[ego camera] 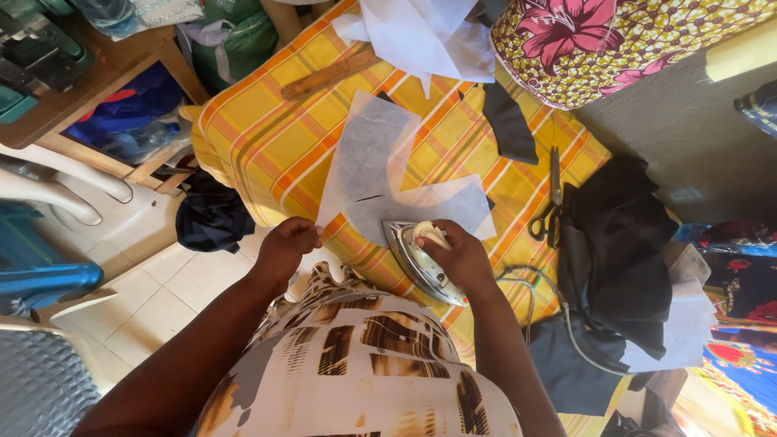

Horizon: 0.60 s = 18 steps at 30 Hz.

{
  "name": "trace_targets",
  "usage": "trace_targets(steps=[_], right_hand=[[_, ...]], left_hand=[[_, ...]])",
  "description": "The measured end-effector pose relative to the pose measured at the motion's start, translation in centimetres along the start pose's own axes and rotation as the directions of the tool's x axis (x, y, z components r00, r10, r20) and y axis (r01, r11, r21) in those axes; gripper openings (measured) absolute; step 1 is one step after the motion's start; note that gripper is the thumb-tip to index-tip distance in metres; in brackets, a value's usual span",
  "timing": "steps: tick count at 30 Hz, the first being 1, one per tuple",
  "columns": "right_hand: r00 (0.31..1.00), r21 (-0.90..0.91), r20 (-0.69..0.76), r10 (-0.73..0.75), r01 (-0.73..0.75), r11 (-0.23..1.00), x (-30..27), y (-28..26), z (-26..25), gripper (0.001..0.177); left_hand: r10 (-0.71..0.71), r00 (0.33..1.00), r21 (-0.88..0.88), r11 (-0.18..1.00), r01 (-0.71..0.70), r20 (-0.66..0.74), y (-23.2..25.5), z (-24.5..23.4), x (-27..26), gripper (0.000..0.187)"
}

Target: The person irons a piece of black fabric on a yellow and orange striped table using a white iron and a white pressing cloth. They repeatedly move the iron over the fabric, lift the cloth to check the fabric, and reposition the iron. The person also handles a pair of scissors and a piece of white paper.

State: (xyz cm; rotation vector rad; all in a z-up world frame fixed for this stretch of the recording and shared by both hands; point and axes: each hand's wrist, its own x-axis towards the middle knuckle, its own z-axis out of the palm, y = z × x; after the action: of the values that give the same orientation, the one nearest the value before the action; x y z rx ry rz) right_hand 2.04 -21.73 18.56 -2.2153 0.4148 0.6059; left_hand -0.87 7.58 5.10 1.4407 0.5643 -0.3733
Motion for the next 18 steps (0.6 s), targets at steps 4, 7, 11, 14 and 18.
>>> trace_targets(steps=[4, 7, 11, 14, 18], right_hand=[[1.000, 0.000, 0.005, 0.006, -0.006, 1.000, -0.2, -0.2, -0.1, 0.049], [1.000, -0.004, 0.000, 0.003, -0.003, 1.000, 0.0, 0.1, 0.0, 0.048], [1.000, -0.006, 0.007, 0.001, -0.001, 1.000, 0.0, 0.1, 0.0, 0.049], [1.000, -0.019, 0.009, 0.007, -0.006, 1.000, 0.2, 0.2, 0.0, 0.049], [1.000, -0.029, 0.004, -0.010, 0.010, 1.000, 1.1, 1.1, -0.1, 0.049]], left_hand=[[-0.018, 1.000, 0.057, 0.998, 0.019, -0.019, -1.2, -0.4, 0.6, 0.026], [-0.045, 0.998, 0.108, 0.993, 0.049, -0.039, -3.0, -0.9, 1.7, 0.030], [-0.019, 0.994, 0.114, 0.993, 0.031, -0.104, -0.7, -0.6, 0.1, 0.038], [0.121, 0.980, 0.169, 0.981, -0.094, -0.159, -0.9, -0.9, 0.9, 0.049], [0.488, 0.863, 0.462, 0.800, -0.384, -0.128, 1.0, -0.2, 1.0, 0.040]])
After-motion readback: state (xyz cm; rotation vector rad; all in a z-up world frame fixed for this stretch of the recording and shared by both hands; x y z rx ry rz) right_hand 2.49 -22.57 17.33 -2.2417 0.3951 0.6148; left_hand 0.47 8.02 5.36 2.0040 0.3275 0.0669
